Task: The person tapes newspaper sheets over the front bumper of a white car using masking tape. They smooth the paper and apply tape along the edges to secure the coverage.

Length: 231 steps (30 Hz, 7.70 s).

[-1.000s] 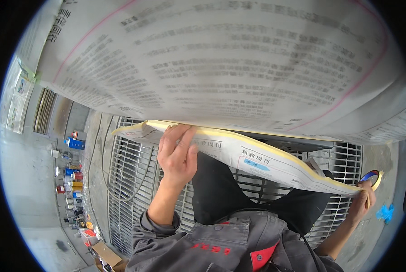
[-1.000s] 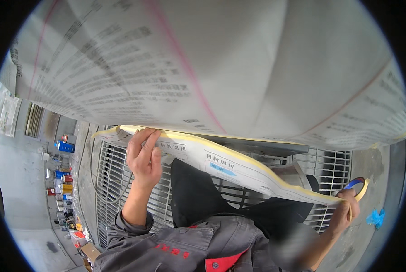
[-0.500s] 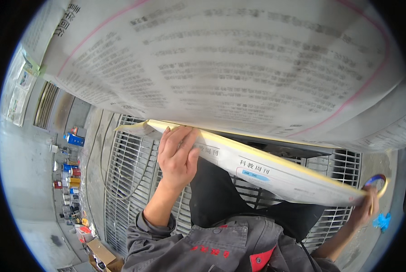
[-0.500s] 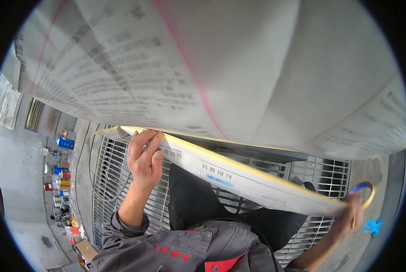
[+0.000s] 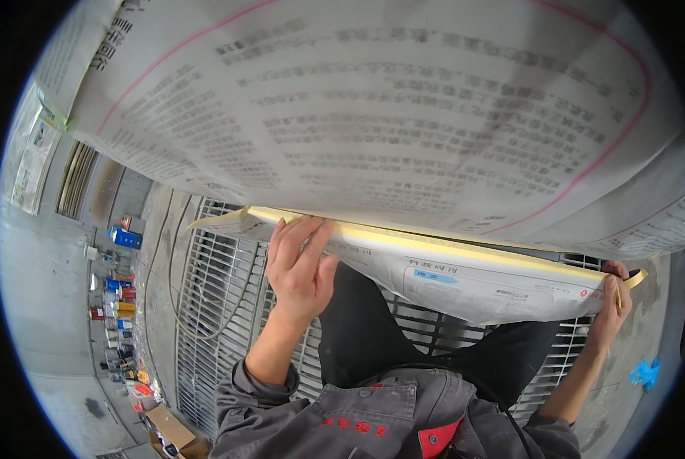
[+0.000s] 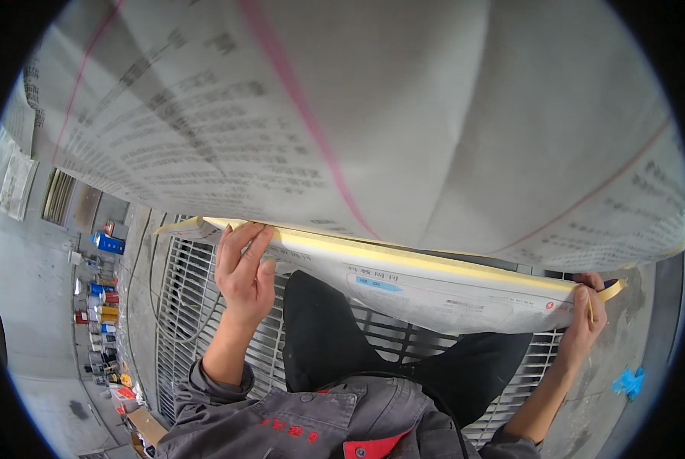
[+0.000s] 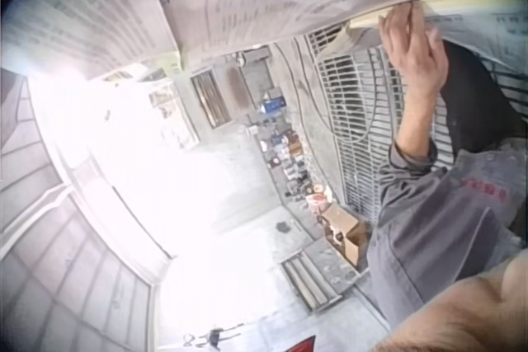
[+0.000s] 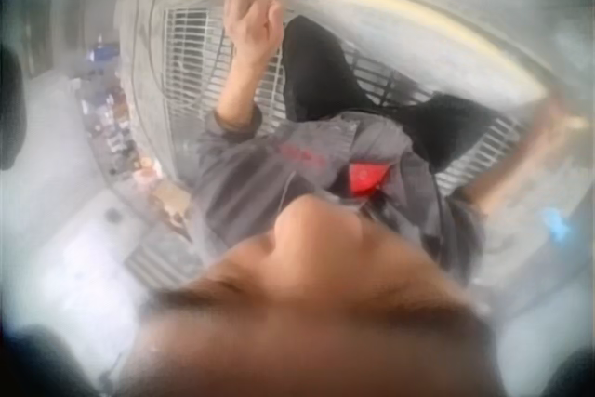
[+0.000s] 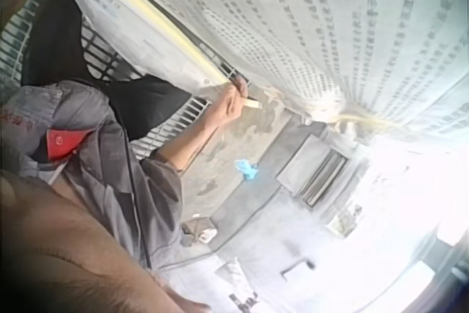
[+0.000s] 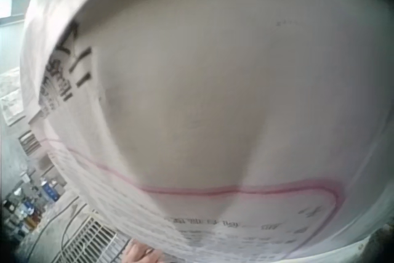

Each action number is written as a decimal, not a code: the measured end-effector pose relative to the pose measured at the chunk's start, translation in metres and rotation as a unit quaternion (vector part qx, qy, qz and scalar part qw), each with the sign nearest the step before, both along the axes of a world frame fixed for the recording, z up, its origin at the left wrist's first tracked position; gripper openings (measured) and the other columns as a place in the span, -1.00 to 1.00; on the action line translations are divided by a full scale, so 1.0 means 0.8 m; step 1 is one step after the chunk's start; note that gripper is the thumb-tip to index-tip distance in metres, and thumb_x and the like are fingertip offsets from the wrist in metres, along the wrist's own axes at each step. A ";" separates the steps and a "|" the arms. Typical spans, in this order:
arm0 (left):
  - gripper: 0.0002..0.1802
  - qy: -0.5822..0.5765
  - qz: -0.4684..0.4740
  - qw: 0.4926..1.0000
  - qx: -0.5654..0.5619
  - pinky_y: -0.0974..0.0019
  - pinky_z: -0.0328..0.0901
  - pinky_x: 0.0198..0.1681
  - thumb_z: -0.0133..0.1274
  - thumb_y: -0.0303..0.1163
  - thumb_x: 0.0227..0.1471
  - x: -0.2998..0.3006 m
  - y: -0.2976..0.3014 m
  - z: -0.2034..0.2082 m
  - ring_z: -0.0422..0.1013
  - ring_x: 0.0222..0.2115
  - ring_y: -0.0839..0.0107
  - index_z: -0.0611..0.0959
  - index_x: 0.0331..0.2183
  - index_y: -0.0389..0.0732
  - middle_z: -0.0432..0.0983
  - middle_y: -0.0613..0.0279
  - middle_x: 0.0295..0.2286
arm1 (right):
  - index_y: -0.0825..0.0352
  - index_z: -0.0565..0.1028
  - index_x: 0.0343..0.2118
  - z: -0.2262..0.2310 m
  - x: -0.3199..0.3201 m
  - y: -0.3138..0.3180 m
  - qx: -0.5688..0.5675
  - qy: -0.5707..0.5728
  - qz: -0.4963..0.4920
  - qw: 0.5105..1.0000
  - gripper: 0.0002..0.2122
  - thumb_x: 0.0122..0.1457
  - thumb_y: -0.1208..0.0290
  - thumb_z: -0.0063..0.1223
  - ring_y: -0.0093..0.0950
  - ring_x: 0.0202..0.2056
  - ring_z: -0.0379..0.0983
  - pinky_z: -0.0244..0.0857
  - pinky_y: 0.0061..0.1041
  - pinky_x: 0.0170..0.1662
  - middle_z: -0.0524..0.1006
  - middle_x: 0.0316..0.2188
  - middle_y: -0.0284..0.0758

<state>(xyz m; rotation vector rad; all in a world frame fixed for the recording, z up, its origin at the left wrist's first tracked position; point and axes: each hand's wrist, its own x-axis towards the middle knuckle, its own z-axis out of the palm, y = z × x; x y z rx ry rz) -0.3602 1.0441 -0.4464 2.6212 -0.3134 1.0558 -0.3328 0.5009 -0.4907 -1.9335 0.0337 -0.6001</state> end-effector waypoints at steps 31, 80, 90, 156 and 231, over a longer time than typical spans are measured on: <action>-0.49 0.013 -0.027 0.999 0.032 -0.11 0.21 0.30 0.15 -0.06 0.26 0.003 -0.045 -0.003 0.48 0.02 0.05 0.76 0.00 -0.30 0.61 0.10 -0.04 | 0.53 0.52 -0.37 -0.004 0.002 -0.025 -0.085 0.019 0.055 0.995 -0.69 0.44 0.35 0.12 -0.40 0.02 0.32 0.12 -0.37 0.16 0.50 -0.10 -0.25; -0.47 0.025 -0.066 0.996 0.049 -0.10 0.27 0.22 0.31 -0.15 0.04 0.005 -0.098 0.000 0.46 0.02 0.09 0.75 -0.01 -0.26 0.59 0.15 -0.02 | 0.50 0.60 -0.37 0.009 0.014 0.002 -0.076 -0.022 0.034 0.996 -0.75 0.37 0.38 0.22 -0.43 -0.17 0.34 0.20 -0.41 -0.06 0.49 -0.28 -0.31; -0.44 0.016 -0.084 0.995 0.050 -0.09 0.31 0.14 0.29 -0.12 0.06 0.010 -0.112 0.004 0.44 -0.01 0.04 0.74 0.00 -0.32 0.58 0.09 -0.02 | 0.50 0.62 -0.36 0.013 0.016 0.006 -0.067 -0.019 0.043 0.997 -0.80 0.35 0.44 0.22 -0.42 -0.17 0.35 0.22 -0.41 -0.06 0.49 -0.28 -0.32; -0.46 0.100 -0.192 0.975 0.053 -0.06 0.41 0.10 0.35 -0.21 -0.01 0.008 -0.178 0.022 0.50 0.01 -0.07 0.75 -0.04 -0.34 0.62 0.00 0.01 | 0.50 0.69 -0.34 0.028 0.021 0.012 -0.030 0.001 0.042 0.999 -0.76 0.29 0.35 0.33 -0.41 -0.13 0.45 0.31 -0.42 -0.05 0.59 -0.24 -0.26; -0.32 0.101 -0.244 0.960 0.094 -0.02 0.45 -0.02 0.27 0.10 0.11 0.021 -0.272 0.026 0.50 -0.02 -0.03 0.73 0.04 -0.28 0.57 -0.03 0.09 | 0.48 0.69 -0.38 0.035 0.033 0.016 -0.092 -0.059 0.047 0.993 -0.88 0.18 0.51 0.37 -0.36 -0.33 0.48 0.36 -0.39 -0.25 0.56 -0.38 -0.25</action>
